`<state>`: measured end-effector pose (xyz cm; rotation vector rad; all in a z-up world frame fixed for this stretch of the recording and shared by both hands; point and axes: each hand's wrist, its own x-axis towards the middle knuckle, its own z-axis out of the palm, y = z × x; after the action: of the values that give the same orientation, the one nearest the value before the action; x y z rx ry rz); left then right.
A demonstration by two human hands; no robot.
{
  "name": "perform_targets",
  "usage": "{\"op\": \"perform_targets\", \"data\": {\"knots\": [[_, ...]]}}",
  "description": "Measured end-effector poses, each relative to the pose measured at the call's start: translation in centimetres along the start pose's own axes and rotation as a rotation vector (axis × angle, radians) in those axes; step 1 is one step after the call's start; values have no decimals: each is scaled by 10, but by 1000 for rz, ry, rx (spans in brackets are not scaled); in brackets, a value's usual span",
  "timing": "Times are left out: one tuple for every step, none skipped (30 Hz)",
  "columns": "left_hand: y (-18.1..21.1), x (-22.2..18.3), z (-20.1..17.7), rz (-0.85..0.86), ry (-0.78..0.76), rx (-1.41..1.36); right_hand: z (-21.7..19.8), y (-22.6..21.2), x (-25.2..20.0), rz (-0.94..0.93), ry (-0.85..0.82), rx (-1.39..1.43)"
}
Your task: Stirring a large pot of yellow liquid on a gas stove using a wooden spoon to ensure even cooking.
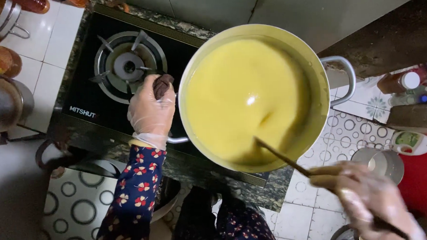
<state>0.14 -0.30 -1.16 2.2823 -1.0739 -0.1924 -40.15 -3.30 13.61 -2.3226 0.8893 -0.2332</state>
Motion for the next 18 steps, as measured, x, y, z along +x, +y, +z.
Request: {"op": "perform_targets", "data": {"knots": [[0,0,0,2,0,-2,24,12,1,1,2,-2],[0,0,0,8,5,-12,48,25,1,-114,60,84],[0,0,1,14,10,-22,72,37,1,-230,118,170],[1,0,-1,16,6,-24,83,29,11,-225,119,169],[2,0,-2,-7,-4,-35,94,21,20,-182,134,60],[3,0,-3,-30,-16,-45,105,13,30,-136,147,-49],[2,1,1,-27,-22,-46,121,34,32,-129,148,-49],[1,2,4,-107,-38,3,138,55,36,-197,266,-109],[-1,3,6,-186,-52,52,155,76,39,-265,384,-170],[-2,3,7,-184,-57,49,147,75,36,-259,384,-173],[-3,3,6,-194,-68,29,140,73,33,-235,372,-278],[-3,3,7,-202,-79,8,132,72,29,-209,358,-384],[-4,2,8,-199,-84,3,122,67,20,-203,358,-389],[-5,2,8,-177,-81,-8,113,61,14,-113,292,-483],[-7,3,8,-156,-78,-19,104,55,7,-22,224,-576],[-6,3,7,-152,-81,-22,88,37,4,-18,225,-579],[-6,2,6,-165,-91,-37,72,19,1,-2,234,-437],[-4,2,7,-176,-103,-52,56,1,-3,16,242,-297]]}}
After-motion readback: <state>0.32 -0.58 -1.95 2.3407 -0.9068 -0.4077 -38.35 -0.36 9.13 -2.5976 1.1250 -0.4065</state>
